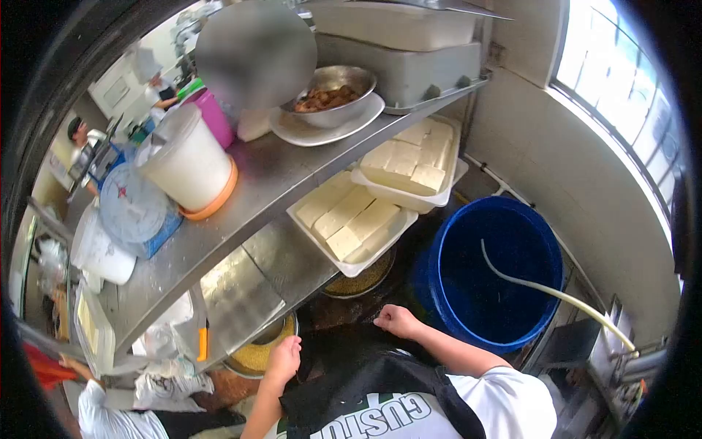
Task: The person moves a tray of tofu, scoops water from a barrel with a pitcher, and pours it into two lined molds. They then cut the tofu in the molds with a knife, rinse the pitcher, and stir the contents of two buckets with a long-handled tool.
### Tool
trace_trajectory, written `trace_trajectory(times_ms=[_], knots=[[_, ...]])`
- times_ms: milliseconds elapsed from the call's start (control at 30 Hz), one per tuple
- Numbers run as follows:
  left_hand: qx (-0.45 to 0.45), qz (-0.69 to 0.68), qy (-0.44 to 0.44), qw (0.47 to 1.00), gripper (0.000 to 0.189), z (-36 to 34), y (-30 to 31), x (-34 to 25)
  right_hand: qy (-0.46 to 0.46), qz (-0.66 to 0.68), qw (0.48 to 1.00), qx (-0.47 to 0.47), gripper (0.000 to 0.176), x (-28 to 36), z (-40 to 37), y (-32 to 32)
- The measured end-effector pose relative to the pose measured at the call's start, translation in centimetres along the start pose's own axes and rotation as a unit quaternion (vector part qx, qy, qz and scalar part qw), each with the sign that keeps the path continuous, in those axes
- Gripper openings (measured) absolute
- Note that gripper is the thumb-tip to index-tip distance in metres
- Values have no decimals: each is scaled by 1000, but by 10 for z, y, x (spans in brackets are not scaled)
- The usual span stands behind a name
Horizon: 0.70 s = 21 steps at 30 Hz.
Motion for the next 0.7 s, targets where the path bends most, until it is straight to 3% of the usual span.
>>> trace_trajectory(times_ms=[100, 167, 233, 300, 500, 700], knots=[[-35, -45, 29, 998, 18, -17, -7, 4, 23, 7, 1000, 7, 40, -5, 11, -5], [-29, 5, 22, 999, 22, -33, -6, -12, 6, 63, 998, 15, 35, -2, 16, -9], [-22, -6, 73, 997, 27, -52, -2, -21, 17, 67, 997, 46, 35, -5, 22, -18], [-23, -21, -19, 999, 27, -70, -8, -17, 28, 72, 994, 76, 36, -6, 27, -31], [-66, -53, 84, 993, 29, -119, -11, 8, 59, 54, 983, 168, 33, 13, 32, -64], [-89, -77, 101, 988, 31, -158, 11, 19, 122, -22, 967, 223, 30, 55, 35, -82]])
Point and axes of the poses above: each hand's wrist, its own z-axis towards the middle knuckle, its own y-axis out of the back of the hand, x = y × z, the point moved 4 cm from there along z, towards the middle knuckle, and after that the axes turned 13 degrees about y, right-handed, at the moved point
